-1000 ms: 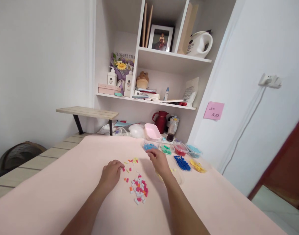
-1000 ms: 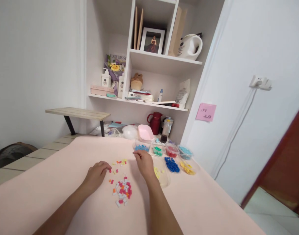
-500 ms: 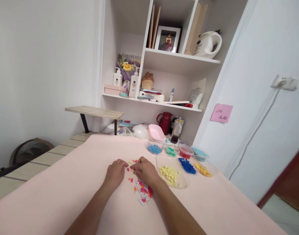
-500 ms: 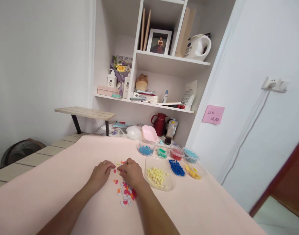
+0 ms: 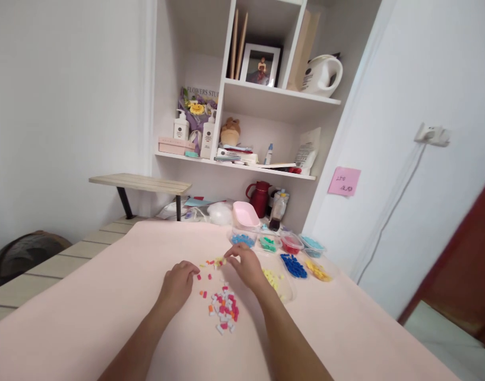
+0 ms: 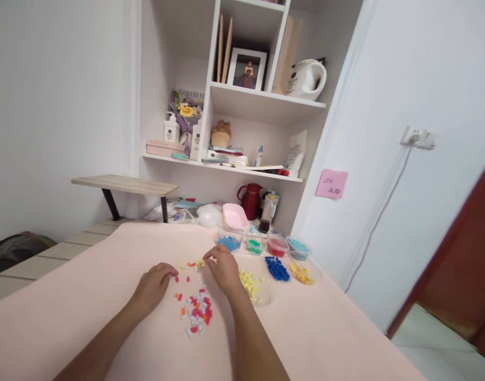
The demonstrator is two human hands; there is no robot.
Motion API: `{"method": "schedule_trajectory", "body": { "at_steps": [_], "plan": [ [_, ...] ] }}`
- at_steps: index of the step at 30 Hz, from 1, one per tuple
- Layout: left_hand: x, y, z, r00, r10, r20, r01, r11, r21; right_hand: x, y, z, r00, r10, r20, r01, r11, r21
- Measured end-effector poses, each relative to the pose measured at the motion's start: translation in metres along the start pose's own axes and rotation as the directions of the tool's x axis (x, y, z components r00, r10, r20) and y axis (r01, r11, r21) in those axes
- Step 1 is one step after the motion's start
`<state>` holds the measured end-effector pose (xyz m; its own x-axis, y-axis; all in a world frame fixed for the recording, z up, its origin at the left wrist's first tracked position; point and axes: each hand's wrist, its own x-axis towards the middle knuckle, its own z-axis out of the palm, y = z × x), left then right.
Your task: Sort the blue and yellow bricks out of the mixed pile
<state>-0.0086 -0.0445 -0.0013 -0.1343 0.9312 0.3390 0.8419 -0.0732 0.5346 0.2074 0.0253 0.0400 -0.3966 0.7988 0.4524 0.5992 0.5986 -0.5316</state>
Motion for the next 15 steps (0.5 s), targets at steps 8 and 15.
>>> {"method": "schedule_trajectory", "body": {
  "at_steps": [8, 15],
  "plan": [
    [0.006, -0.005, 0.002, 1.0, -0.007, -0.015, 0.007, 1.0, -0.024, -0.008, 0.041, -0.039, 0.927, 0.262, -0.267, -0.301, 0.947, -0.117],
    [0.004, -0.006, 0.002, 1.0, 0.022, -0.019, -0.022, 1.0, -0.013, 0.001, 0.026, -0.026, 0.947, 0.11, -0.301, -0.091, 0.993, 0.077]
  ]
}}
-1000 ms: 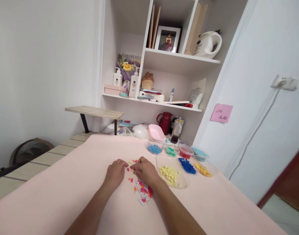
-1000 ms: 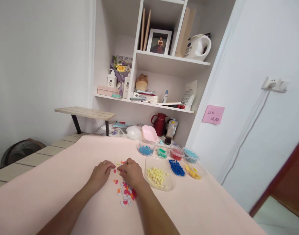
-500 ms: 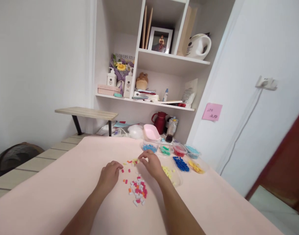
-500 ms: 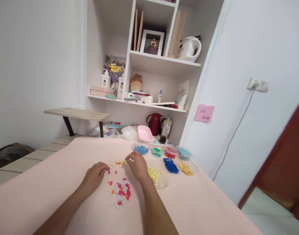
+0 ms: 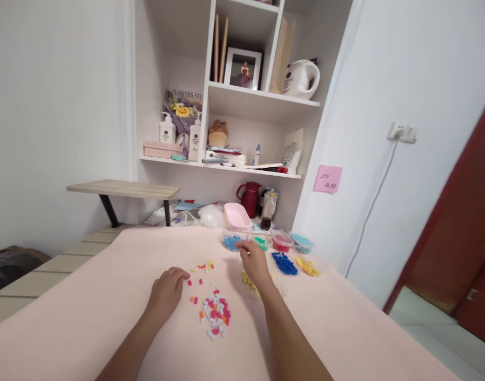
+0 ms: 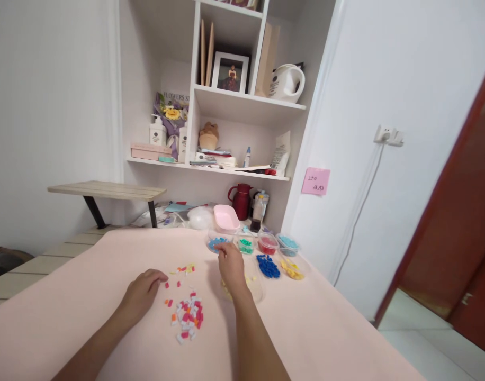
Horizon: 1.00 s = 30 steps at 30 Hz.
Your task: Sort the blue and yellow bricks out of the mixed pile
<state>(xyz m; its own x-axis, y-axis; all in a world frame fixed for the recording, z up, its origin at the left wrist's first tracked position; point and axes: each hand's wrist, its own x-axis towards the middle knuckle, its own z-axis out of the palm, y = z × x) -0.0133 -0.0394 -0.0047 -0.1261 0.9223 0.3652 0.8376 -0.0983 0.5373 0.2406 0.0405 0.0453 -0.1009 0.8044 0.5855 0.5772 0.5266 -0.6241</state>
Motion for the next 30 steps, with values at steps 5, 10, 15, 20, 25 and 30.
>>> {"method": "schedule_trajectory", "body": {
  "at_steps": [5, 10, 15, 20, 25, 30],
  "plan": [
    [-0.001, -0.002, 0.002, 1.0, 0.004, -0.013, -0.004, 1.0, -0.027, -0.011, -0.011, 0.03, 0.986, -0.079, 0.146, 0.079, 0.997, 0.006],
    [-0.005, 0.002, 0.003, 0.999, 0.025, 0.036, -0.028, 0.996, 0.082, -0.022, -0.016, 0.056, 0.933, -0.088, 0.349, 0.145, 0.98, -0.14],
    [-0.011, 0.005, 0.004, 0.988, 0.077, 0.131, -0.097, 0.983, 0.158, -0.024, -0.02, 0.062, 0.901, -0.049, 0.432, 0.166, 0.957, -0.237],
    [-0.012, 0.01, 0.001, 0.988, 0.058, 0.142, -0.08, 0.984, 0.156, -0.021, -0.024, 0.06, 0.896, -0.006, 0.444, 0.14, 0.953, -0.27],
    [-0.011, 0.015, -0.003, 0.991, 0.015, 0.136, -0.035, 0.989, 0.145, -0.02, -0.02, 0.057, 0.919, 0.04, 0.392, 0.078, 0.957, -0.278],
    [-0.011, 0.012, -0.001, 0.991, 0.025, 0.131, -0.043, 0.989, 0.142, -0.025, -0.019, 0.058, 0.902, 0.013, 0.432, 0.138, 0.938, -0.317]
  ]
}}
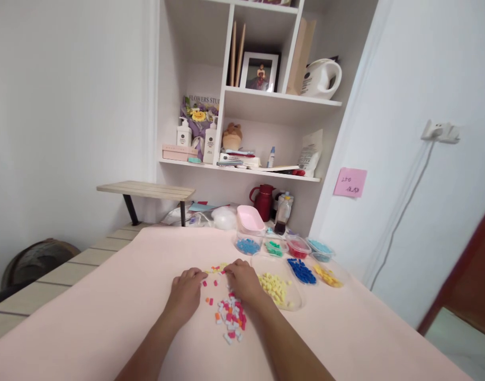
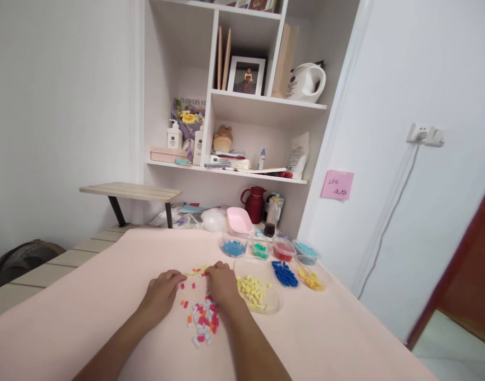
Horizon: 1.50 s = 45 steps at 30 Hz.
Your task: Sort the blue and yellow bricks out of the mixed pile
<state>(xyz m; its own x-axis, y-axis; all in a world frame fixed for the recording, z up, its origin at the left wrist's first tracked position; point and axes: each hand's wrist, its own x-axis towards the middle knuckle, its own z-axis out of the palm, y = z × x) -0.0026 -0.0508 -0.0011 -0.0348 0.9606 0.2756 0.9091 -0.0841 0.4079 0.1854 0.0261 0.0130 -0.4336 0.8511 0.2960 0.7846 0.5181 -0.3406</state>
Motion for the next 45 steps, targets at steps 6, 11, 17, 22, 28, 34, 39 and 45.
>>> {"method": "schedule_trajectory", "body": {
  "at_steps": [6, 11, 17, 22, 28, 34, 39, 45],
  "plan": [
    [0.0, -0.003, 0.003, 1.0, 0.019, 0.004, -0.019, 1.0, 0.012, -0.002, -0.006, 0.001, 0.997, -0.068, 0.026, 0.068, 0.998, -0.009],
    [0.001, -0.005, 0.005, 1.0, 0.025, -0.007, -0.025, 1.0, 0.005, -0.003, -0.007, 0.001, 0.995, -0.092, 0.032, 0.092, 0.996, -0.008],
    [0.003, -0.006, 0.005, 1.0, 0.013, -0.004, -0.013, 1.0, 0.001, -0.002, -0.003, -0.003, 0.981, -0.191, 0.039, 0.179, 0.961, 0.212],
    [0.002, -0.005, 0.004, 1.0, 0.016, -0.005, -0.016, 1.0, -0.018, 0.0, 0.007, -0.011, 0.999, 0.004, -0.053, 0.004, 0.989, 0.148],
    [0.002, -0.008, 0.007, 1.0, 0.012, -0.028, -0.013, 1.0, -0.025, -0.004, 0.002, -0.006, 0.998, 0.068, -0.015, -0.067, 0.997, 0.039],
    [0.004, -0.005, 0.003, 1.0, 0.003, -0.021, -0.004, 1.0, -0.012, -0.002, -0.01, -0.008, 0.996, 0.085, -0.023, -0.084, 0.996, 0.019],
    [0.005, -0.006, 0.003, 1.0, -0.011, -0.024, 0.01, 1.0, -0.023, -0.001, 0.01, -0.036, 0.984, 0.126, -0.122, -0.123, 0.992, 0.033],
    [0.006, -0.008, 0.005, 0.999, -0.011, -0.031, 0.01, 0.999, -0.051, -0.014, 0.042, -0.064, 0.912, 0.298, -0.28, -0.323, 0.945, -0.045]
  ]
}}
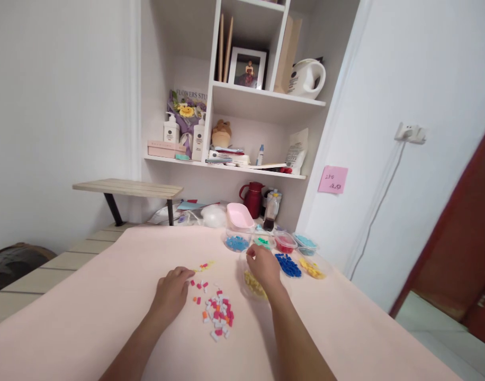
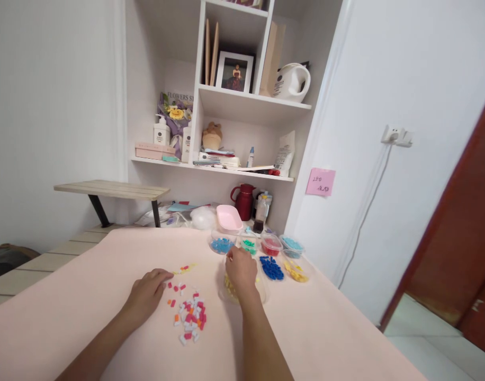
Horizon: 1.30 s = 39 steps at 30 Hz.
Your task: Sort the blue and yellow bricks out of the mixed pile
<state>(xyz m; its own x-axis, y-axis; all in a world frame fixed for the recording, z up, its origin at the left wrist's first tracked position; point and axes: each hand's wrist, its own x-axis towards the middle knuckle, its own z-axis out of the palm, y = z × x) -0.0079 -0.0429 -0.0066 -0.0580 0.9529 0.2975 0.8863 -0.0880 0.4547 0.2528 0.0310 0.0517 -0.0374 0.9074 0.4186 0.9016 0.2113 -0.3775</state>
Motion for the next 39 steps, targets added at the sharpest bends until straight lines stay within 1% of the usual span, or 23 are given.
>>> {"method": "schedule_trajectory", "body": {
  "at_steps": [2, 4, 6, 8, 10, 13, 15, 18, 21, 23, 26, 29, 31, 33, 35, 39],
  "plan": [
    [0.0, 0.0, 0.0, 1.0, -0.005, -0.015, 0.005, 1.0, -0.013, -0.001, 0.003, -0.002, 0.999, 0.037, -0.02, -0.038, 0.999, -0.025],
    [0.0, 0.0, 0.0, 1.0, -0.01, -0.03, 0.009, 0.999, -0.03, 0.0, 0.0, 0.001, 0.998, 0.005, -0.056, -0.001, 0.998, 0.059],
    [0.0, 0.0, 0.0, 0.999, -0.014, -0.037, 0.012, 0.999, -0.051, 0.0, -0.007, 0.009, 0.993, -0.098, -0.073, 0.112, 0.968, 0.225],
    [0.001, 0.0, 0.0, 0.999, -0.024, -0.04, 0.022, 0.998, -0.057, -0.001, -0.018, 0.021, 0.973, -0.226, -0.044, 0.226, 0.899, 0.375],
    [0.001, 0.0, -0.001, 0.998, -0.046, -0.034, 0.045, 0.999, -0.018, -0.004, -0.03, 0.037, 0.943, -0.333, 0.018, 0.293, 0.853, 0.432],
    [0.001, 0.003, -0.002, 0.996, -0.09, -0.012, 0.091, 0.993, 0.069, -0.011, -0.043, 0.057, 0.896, -0.423, 0.136, 0.35, 0.86, 0.371],
    [-0.001, 0.006, -0.003, 0.995, -0.101, 0.008, 0.099, 0.989, 0.108, -0.015, -0.048, 0.064, 0.861, -0.46, 0.215, 0.39, 0.871, 0.299],
    [-0.005, 0.01, -0.004, 0.996, -0.073, 0.059, 0.062, 0.984, 0.167, -0.018, -0.051, 0.065, 0.812, -0.506, 0.291, 0.463, 0.862, 0.207],
    [-0.008, 0.011, -0.006, 0.995, -0.025, 0.095, 0.008, 0.985, 0.171, -0.018, -0.053, 0.06, 0.778, -0.54, 0.322, 0.516, 0.841, 0.164],
    [-0.01, 0.011, -0.007, 0.994, 0.015, 0.104, -0.029, 0.99, 0.139, -0.018, -0.052, 0.057, 0.779, -0.537, 0.324, 0.508, 0.843, 0.174],
    [-0.012, 0.012, -0.009, 0.991, 0.06, 0.116, -0.071, 0.993, 0.093, -0.016, -0.049, 0.055, 0.825, -0.484, 0.29, 0.435, 0.873, 0.22],
    [-0.013, 0.013, -0.011, 0.99, 0.068, 0.125, -0.079, 0.993, 0.086, -0.016, -0.044, 0.056, 0.878, -0.414, 0.241, 0.356, 0.901, 0.248],
    [-0.013, 0.013, -0.01, 0.989, 0.064, 0.133, -0.077, 0.992, 0.096, -0.016, -0.042, 0.057, 0.896, -0.38, 0.229, 0.327, 0.914, 0.24],
    [-0.012, 0.012, -0.009, 0.989, 0.059, 0.134, -0.072, 0.992, 0.099, -0.016, -0.041, 0.058, 0.897, -0.372, 0.237, 0.325, 0.921, 0.216],
    [-0.011, 0.011, -0.007, 0.992, 0.049, 0.114, -0.059, 0.994, 0.087, -0.017, -0.042, 0.059, 0.889, -0.382, 0.252, 0.336, 0.919, 0.208],
    [-0.008, 0.009, -0.004, 0.998, 0.015, 0.058, -0.019, 0.998, 0.053, -0.017, -0.046, 0.061, 0.858, -0.448, 0.25, 0.374, 0.88, 0.293]
  ]
}}
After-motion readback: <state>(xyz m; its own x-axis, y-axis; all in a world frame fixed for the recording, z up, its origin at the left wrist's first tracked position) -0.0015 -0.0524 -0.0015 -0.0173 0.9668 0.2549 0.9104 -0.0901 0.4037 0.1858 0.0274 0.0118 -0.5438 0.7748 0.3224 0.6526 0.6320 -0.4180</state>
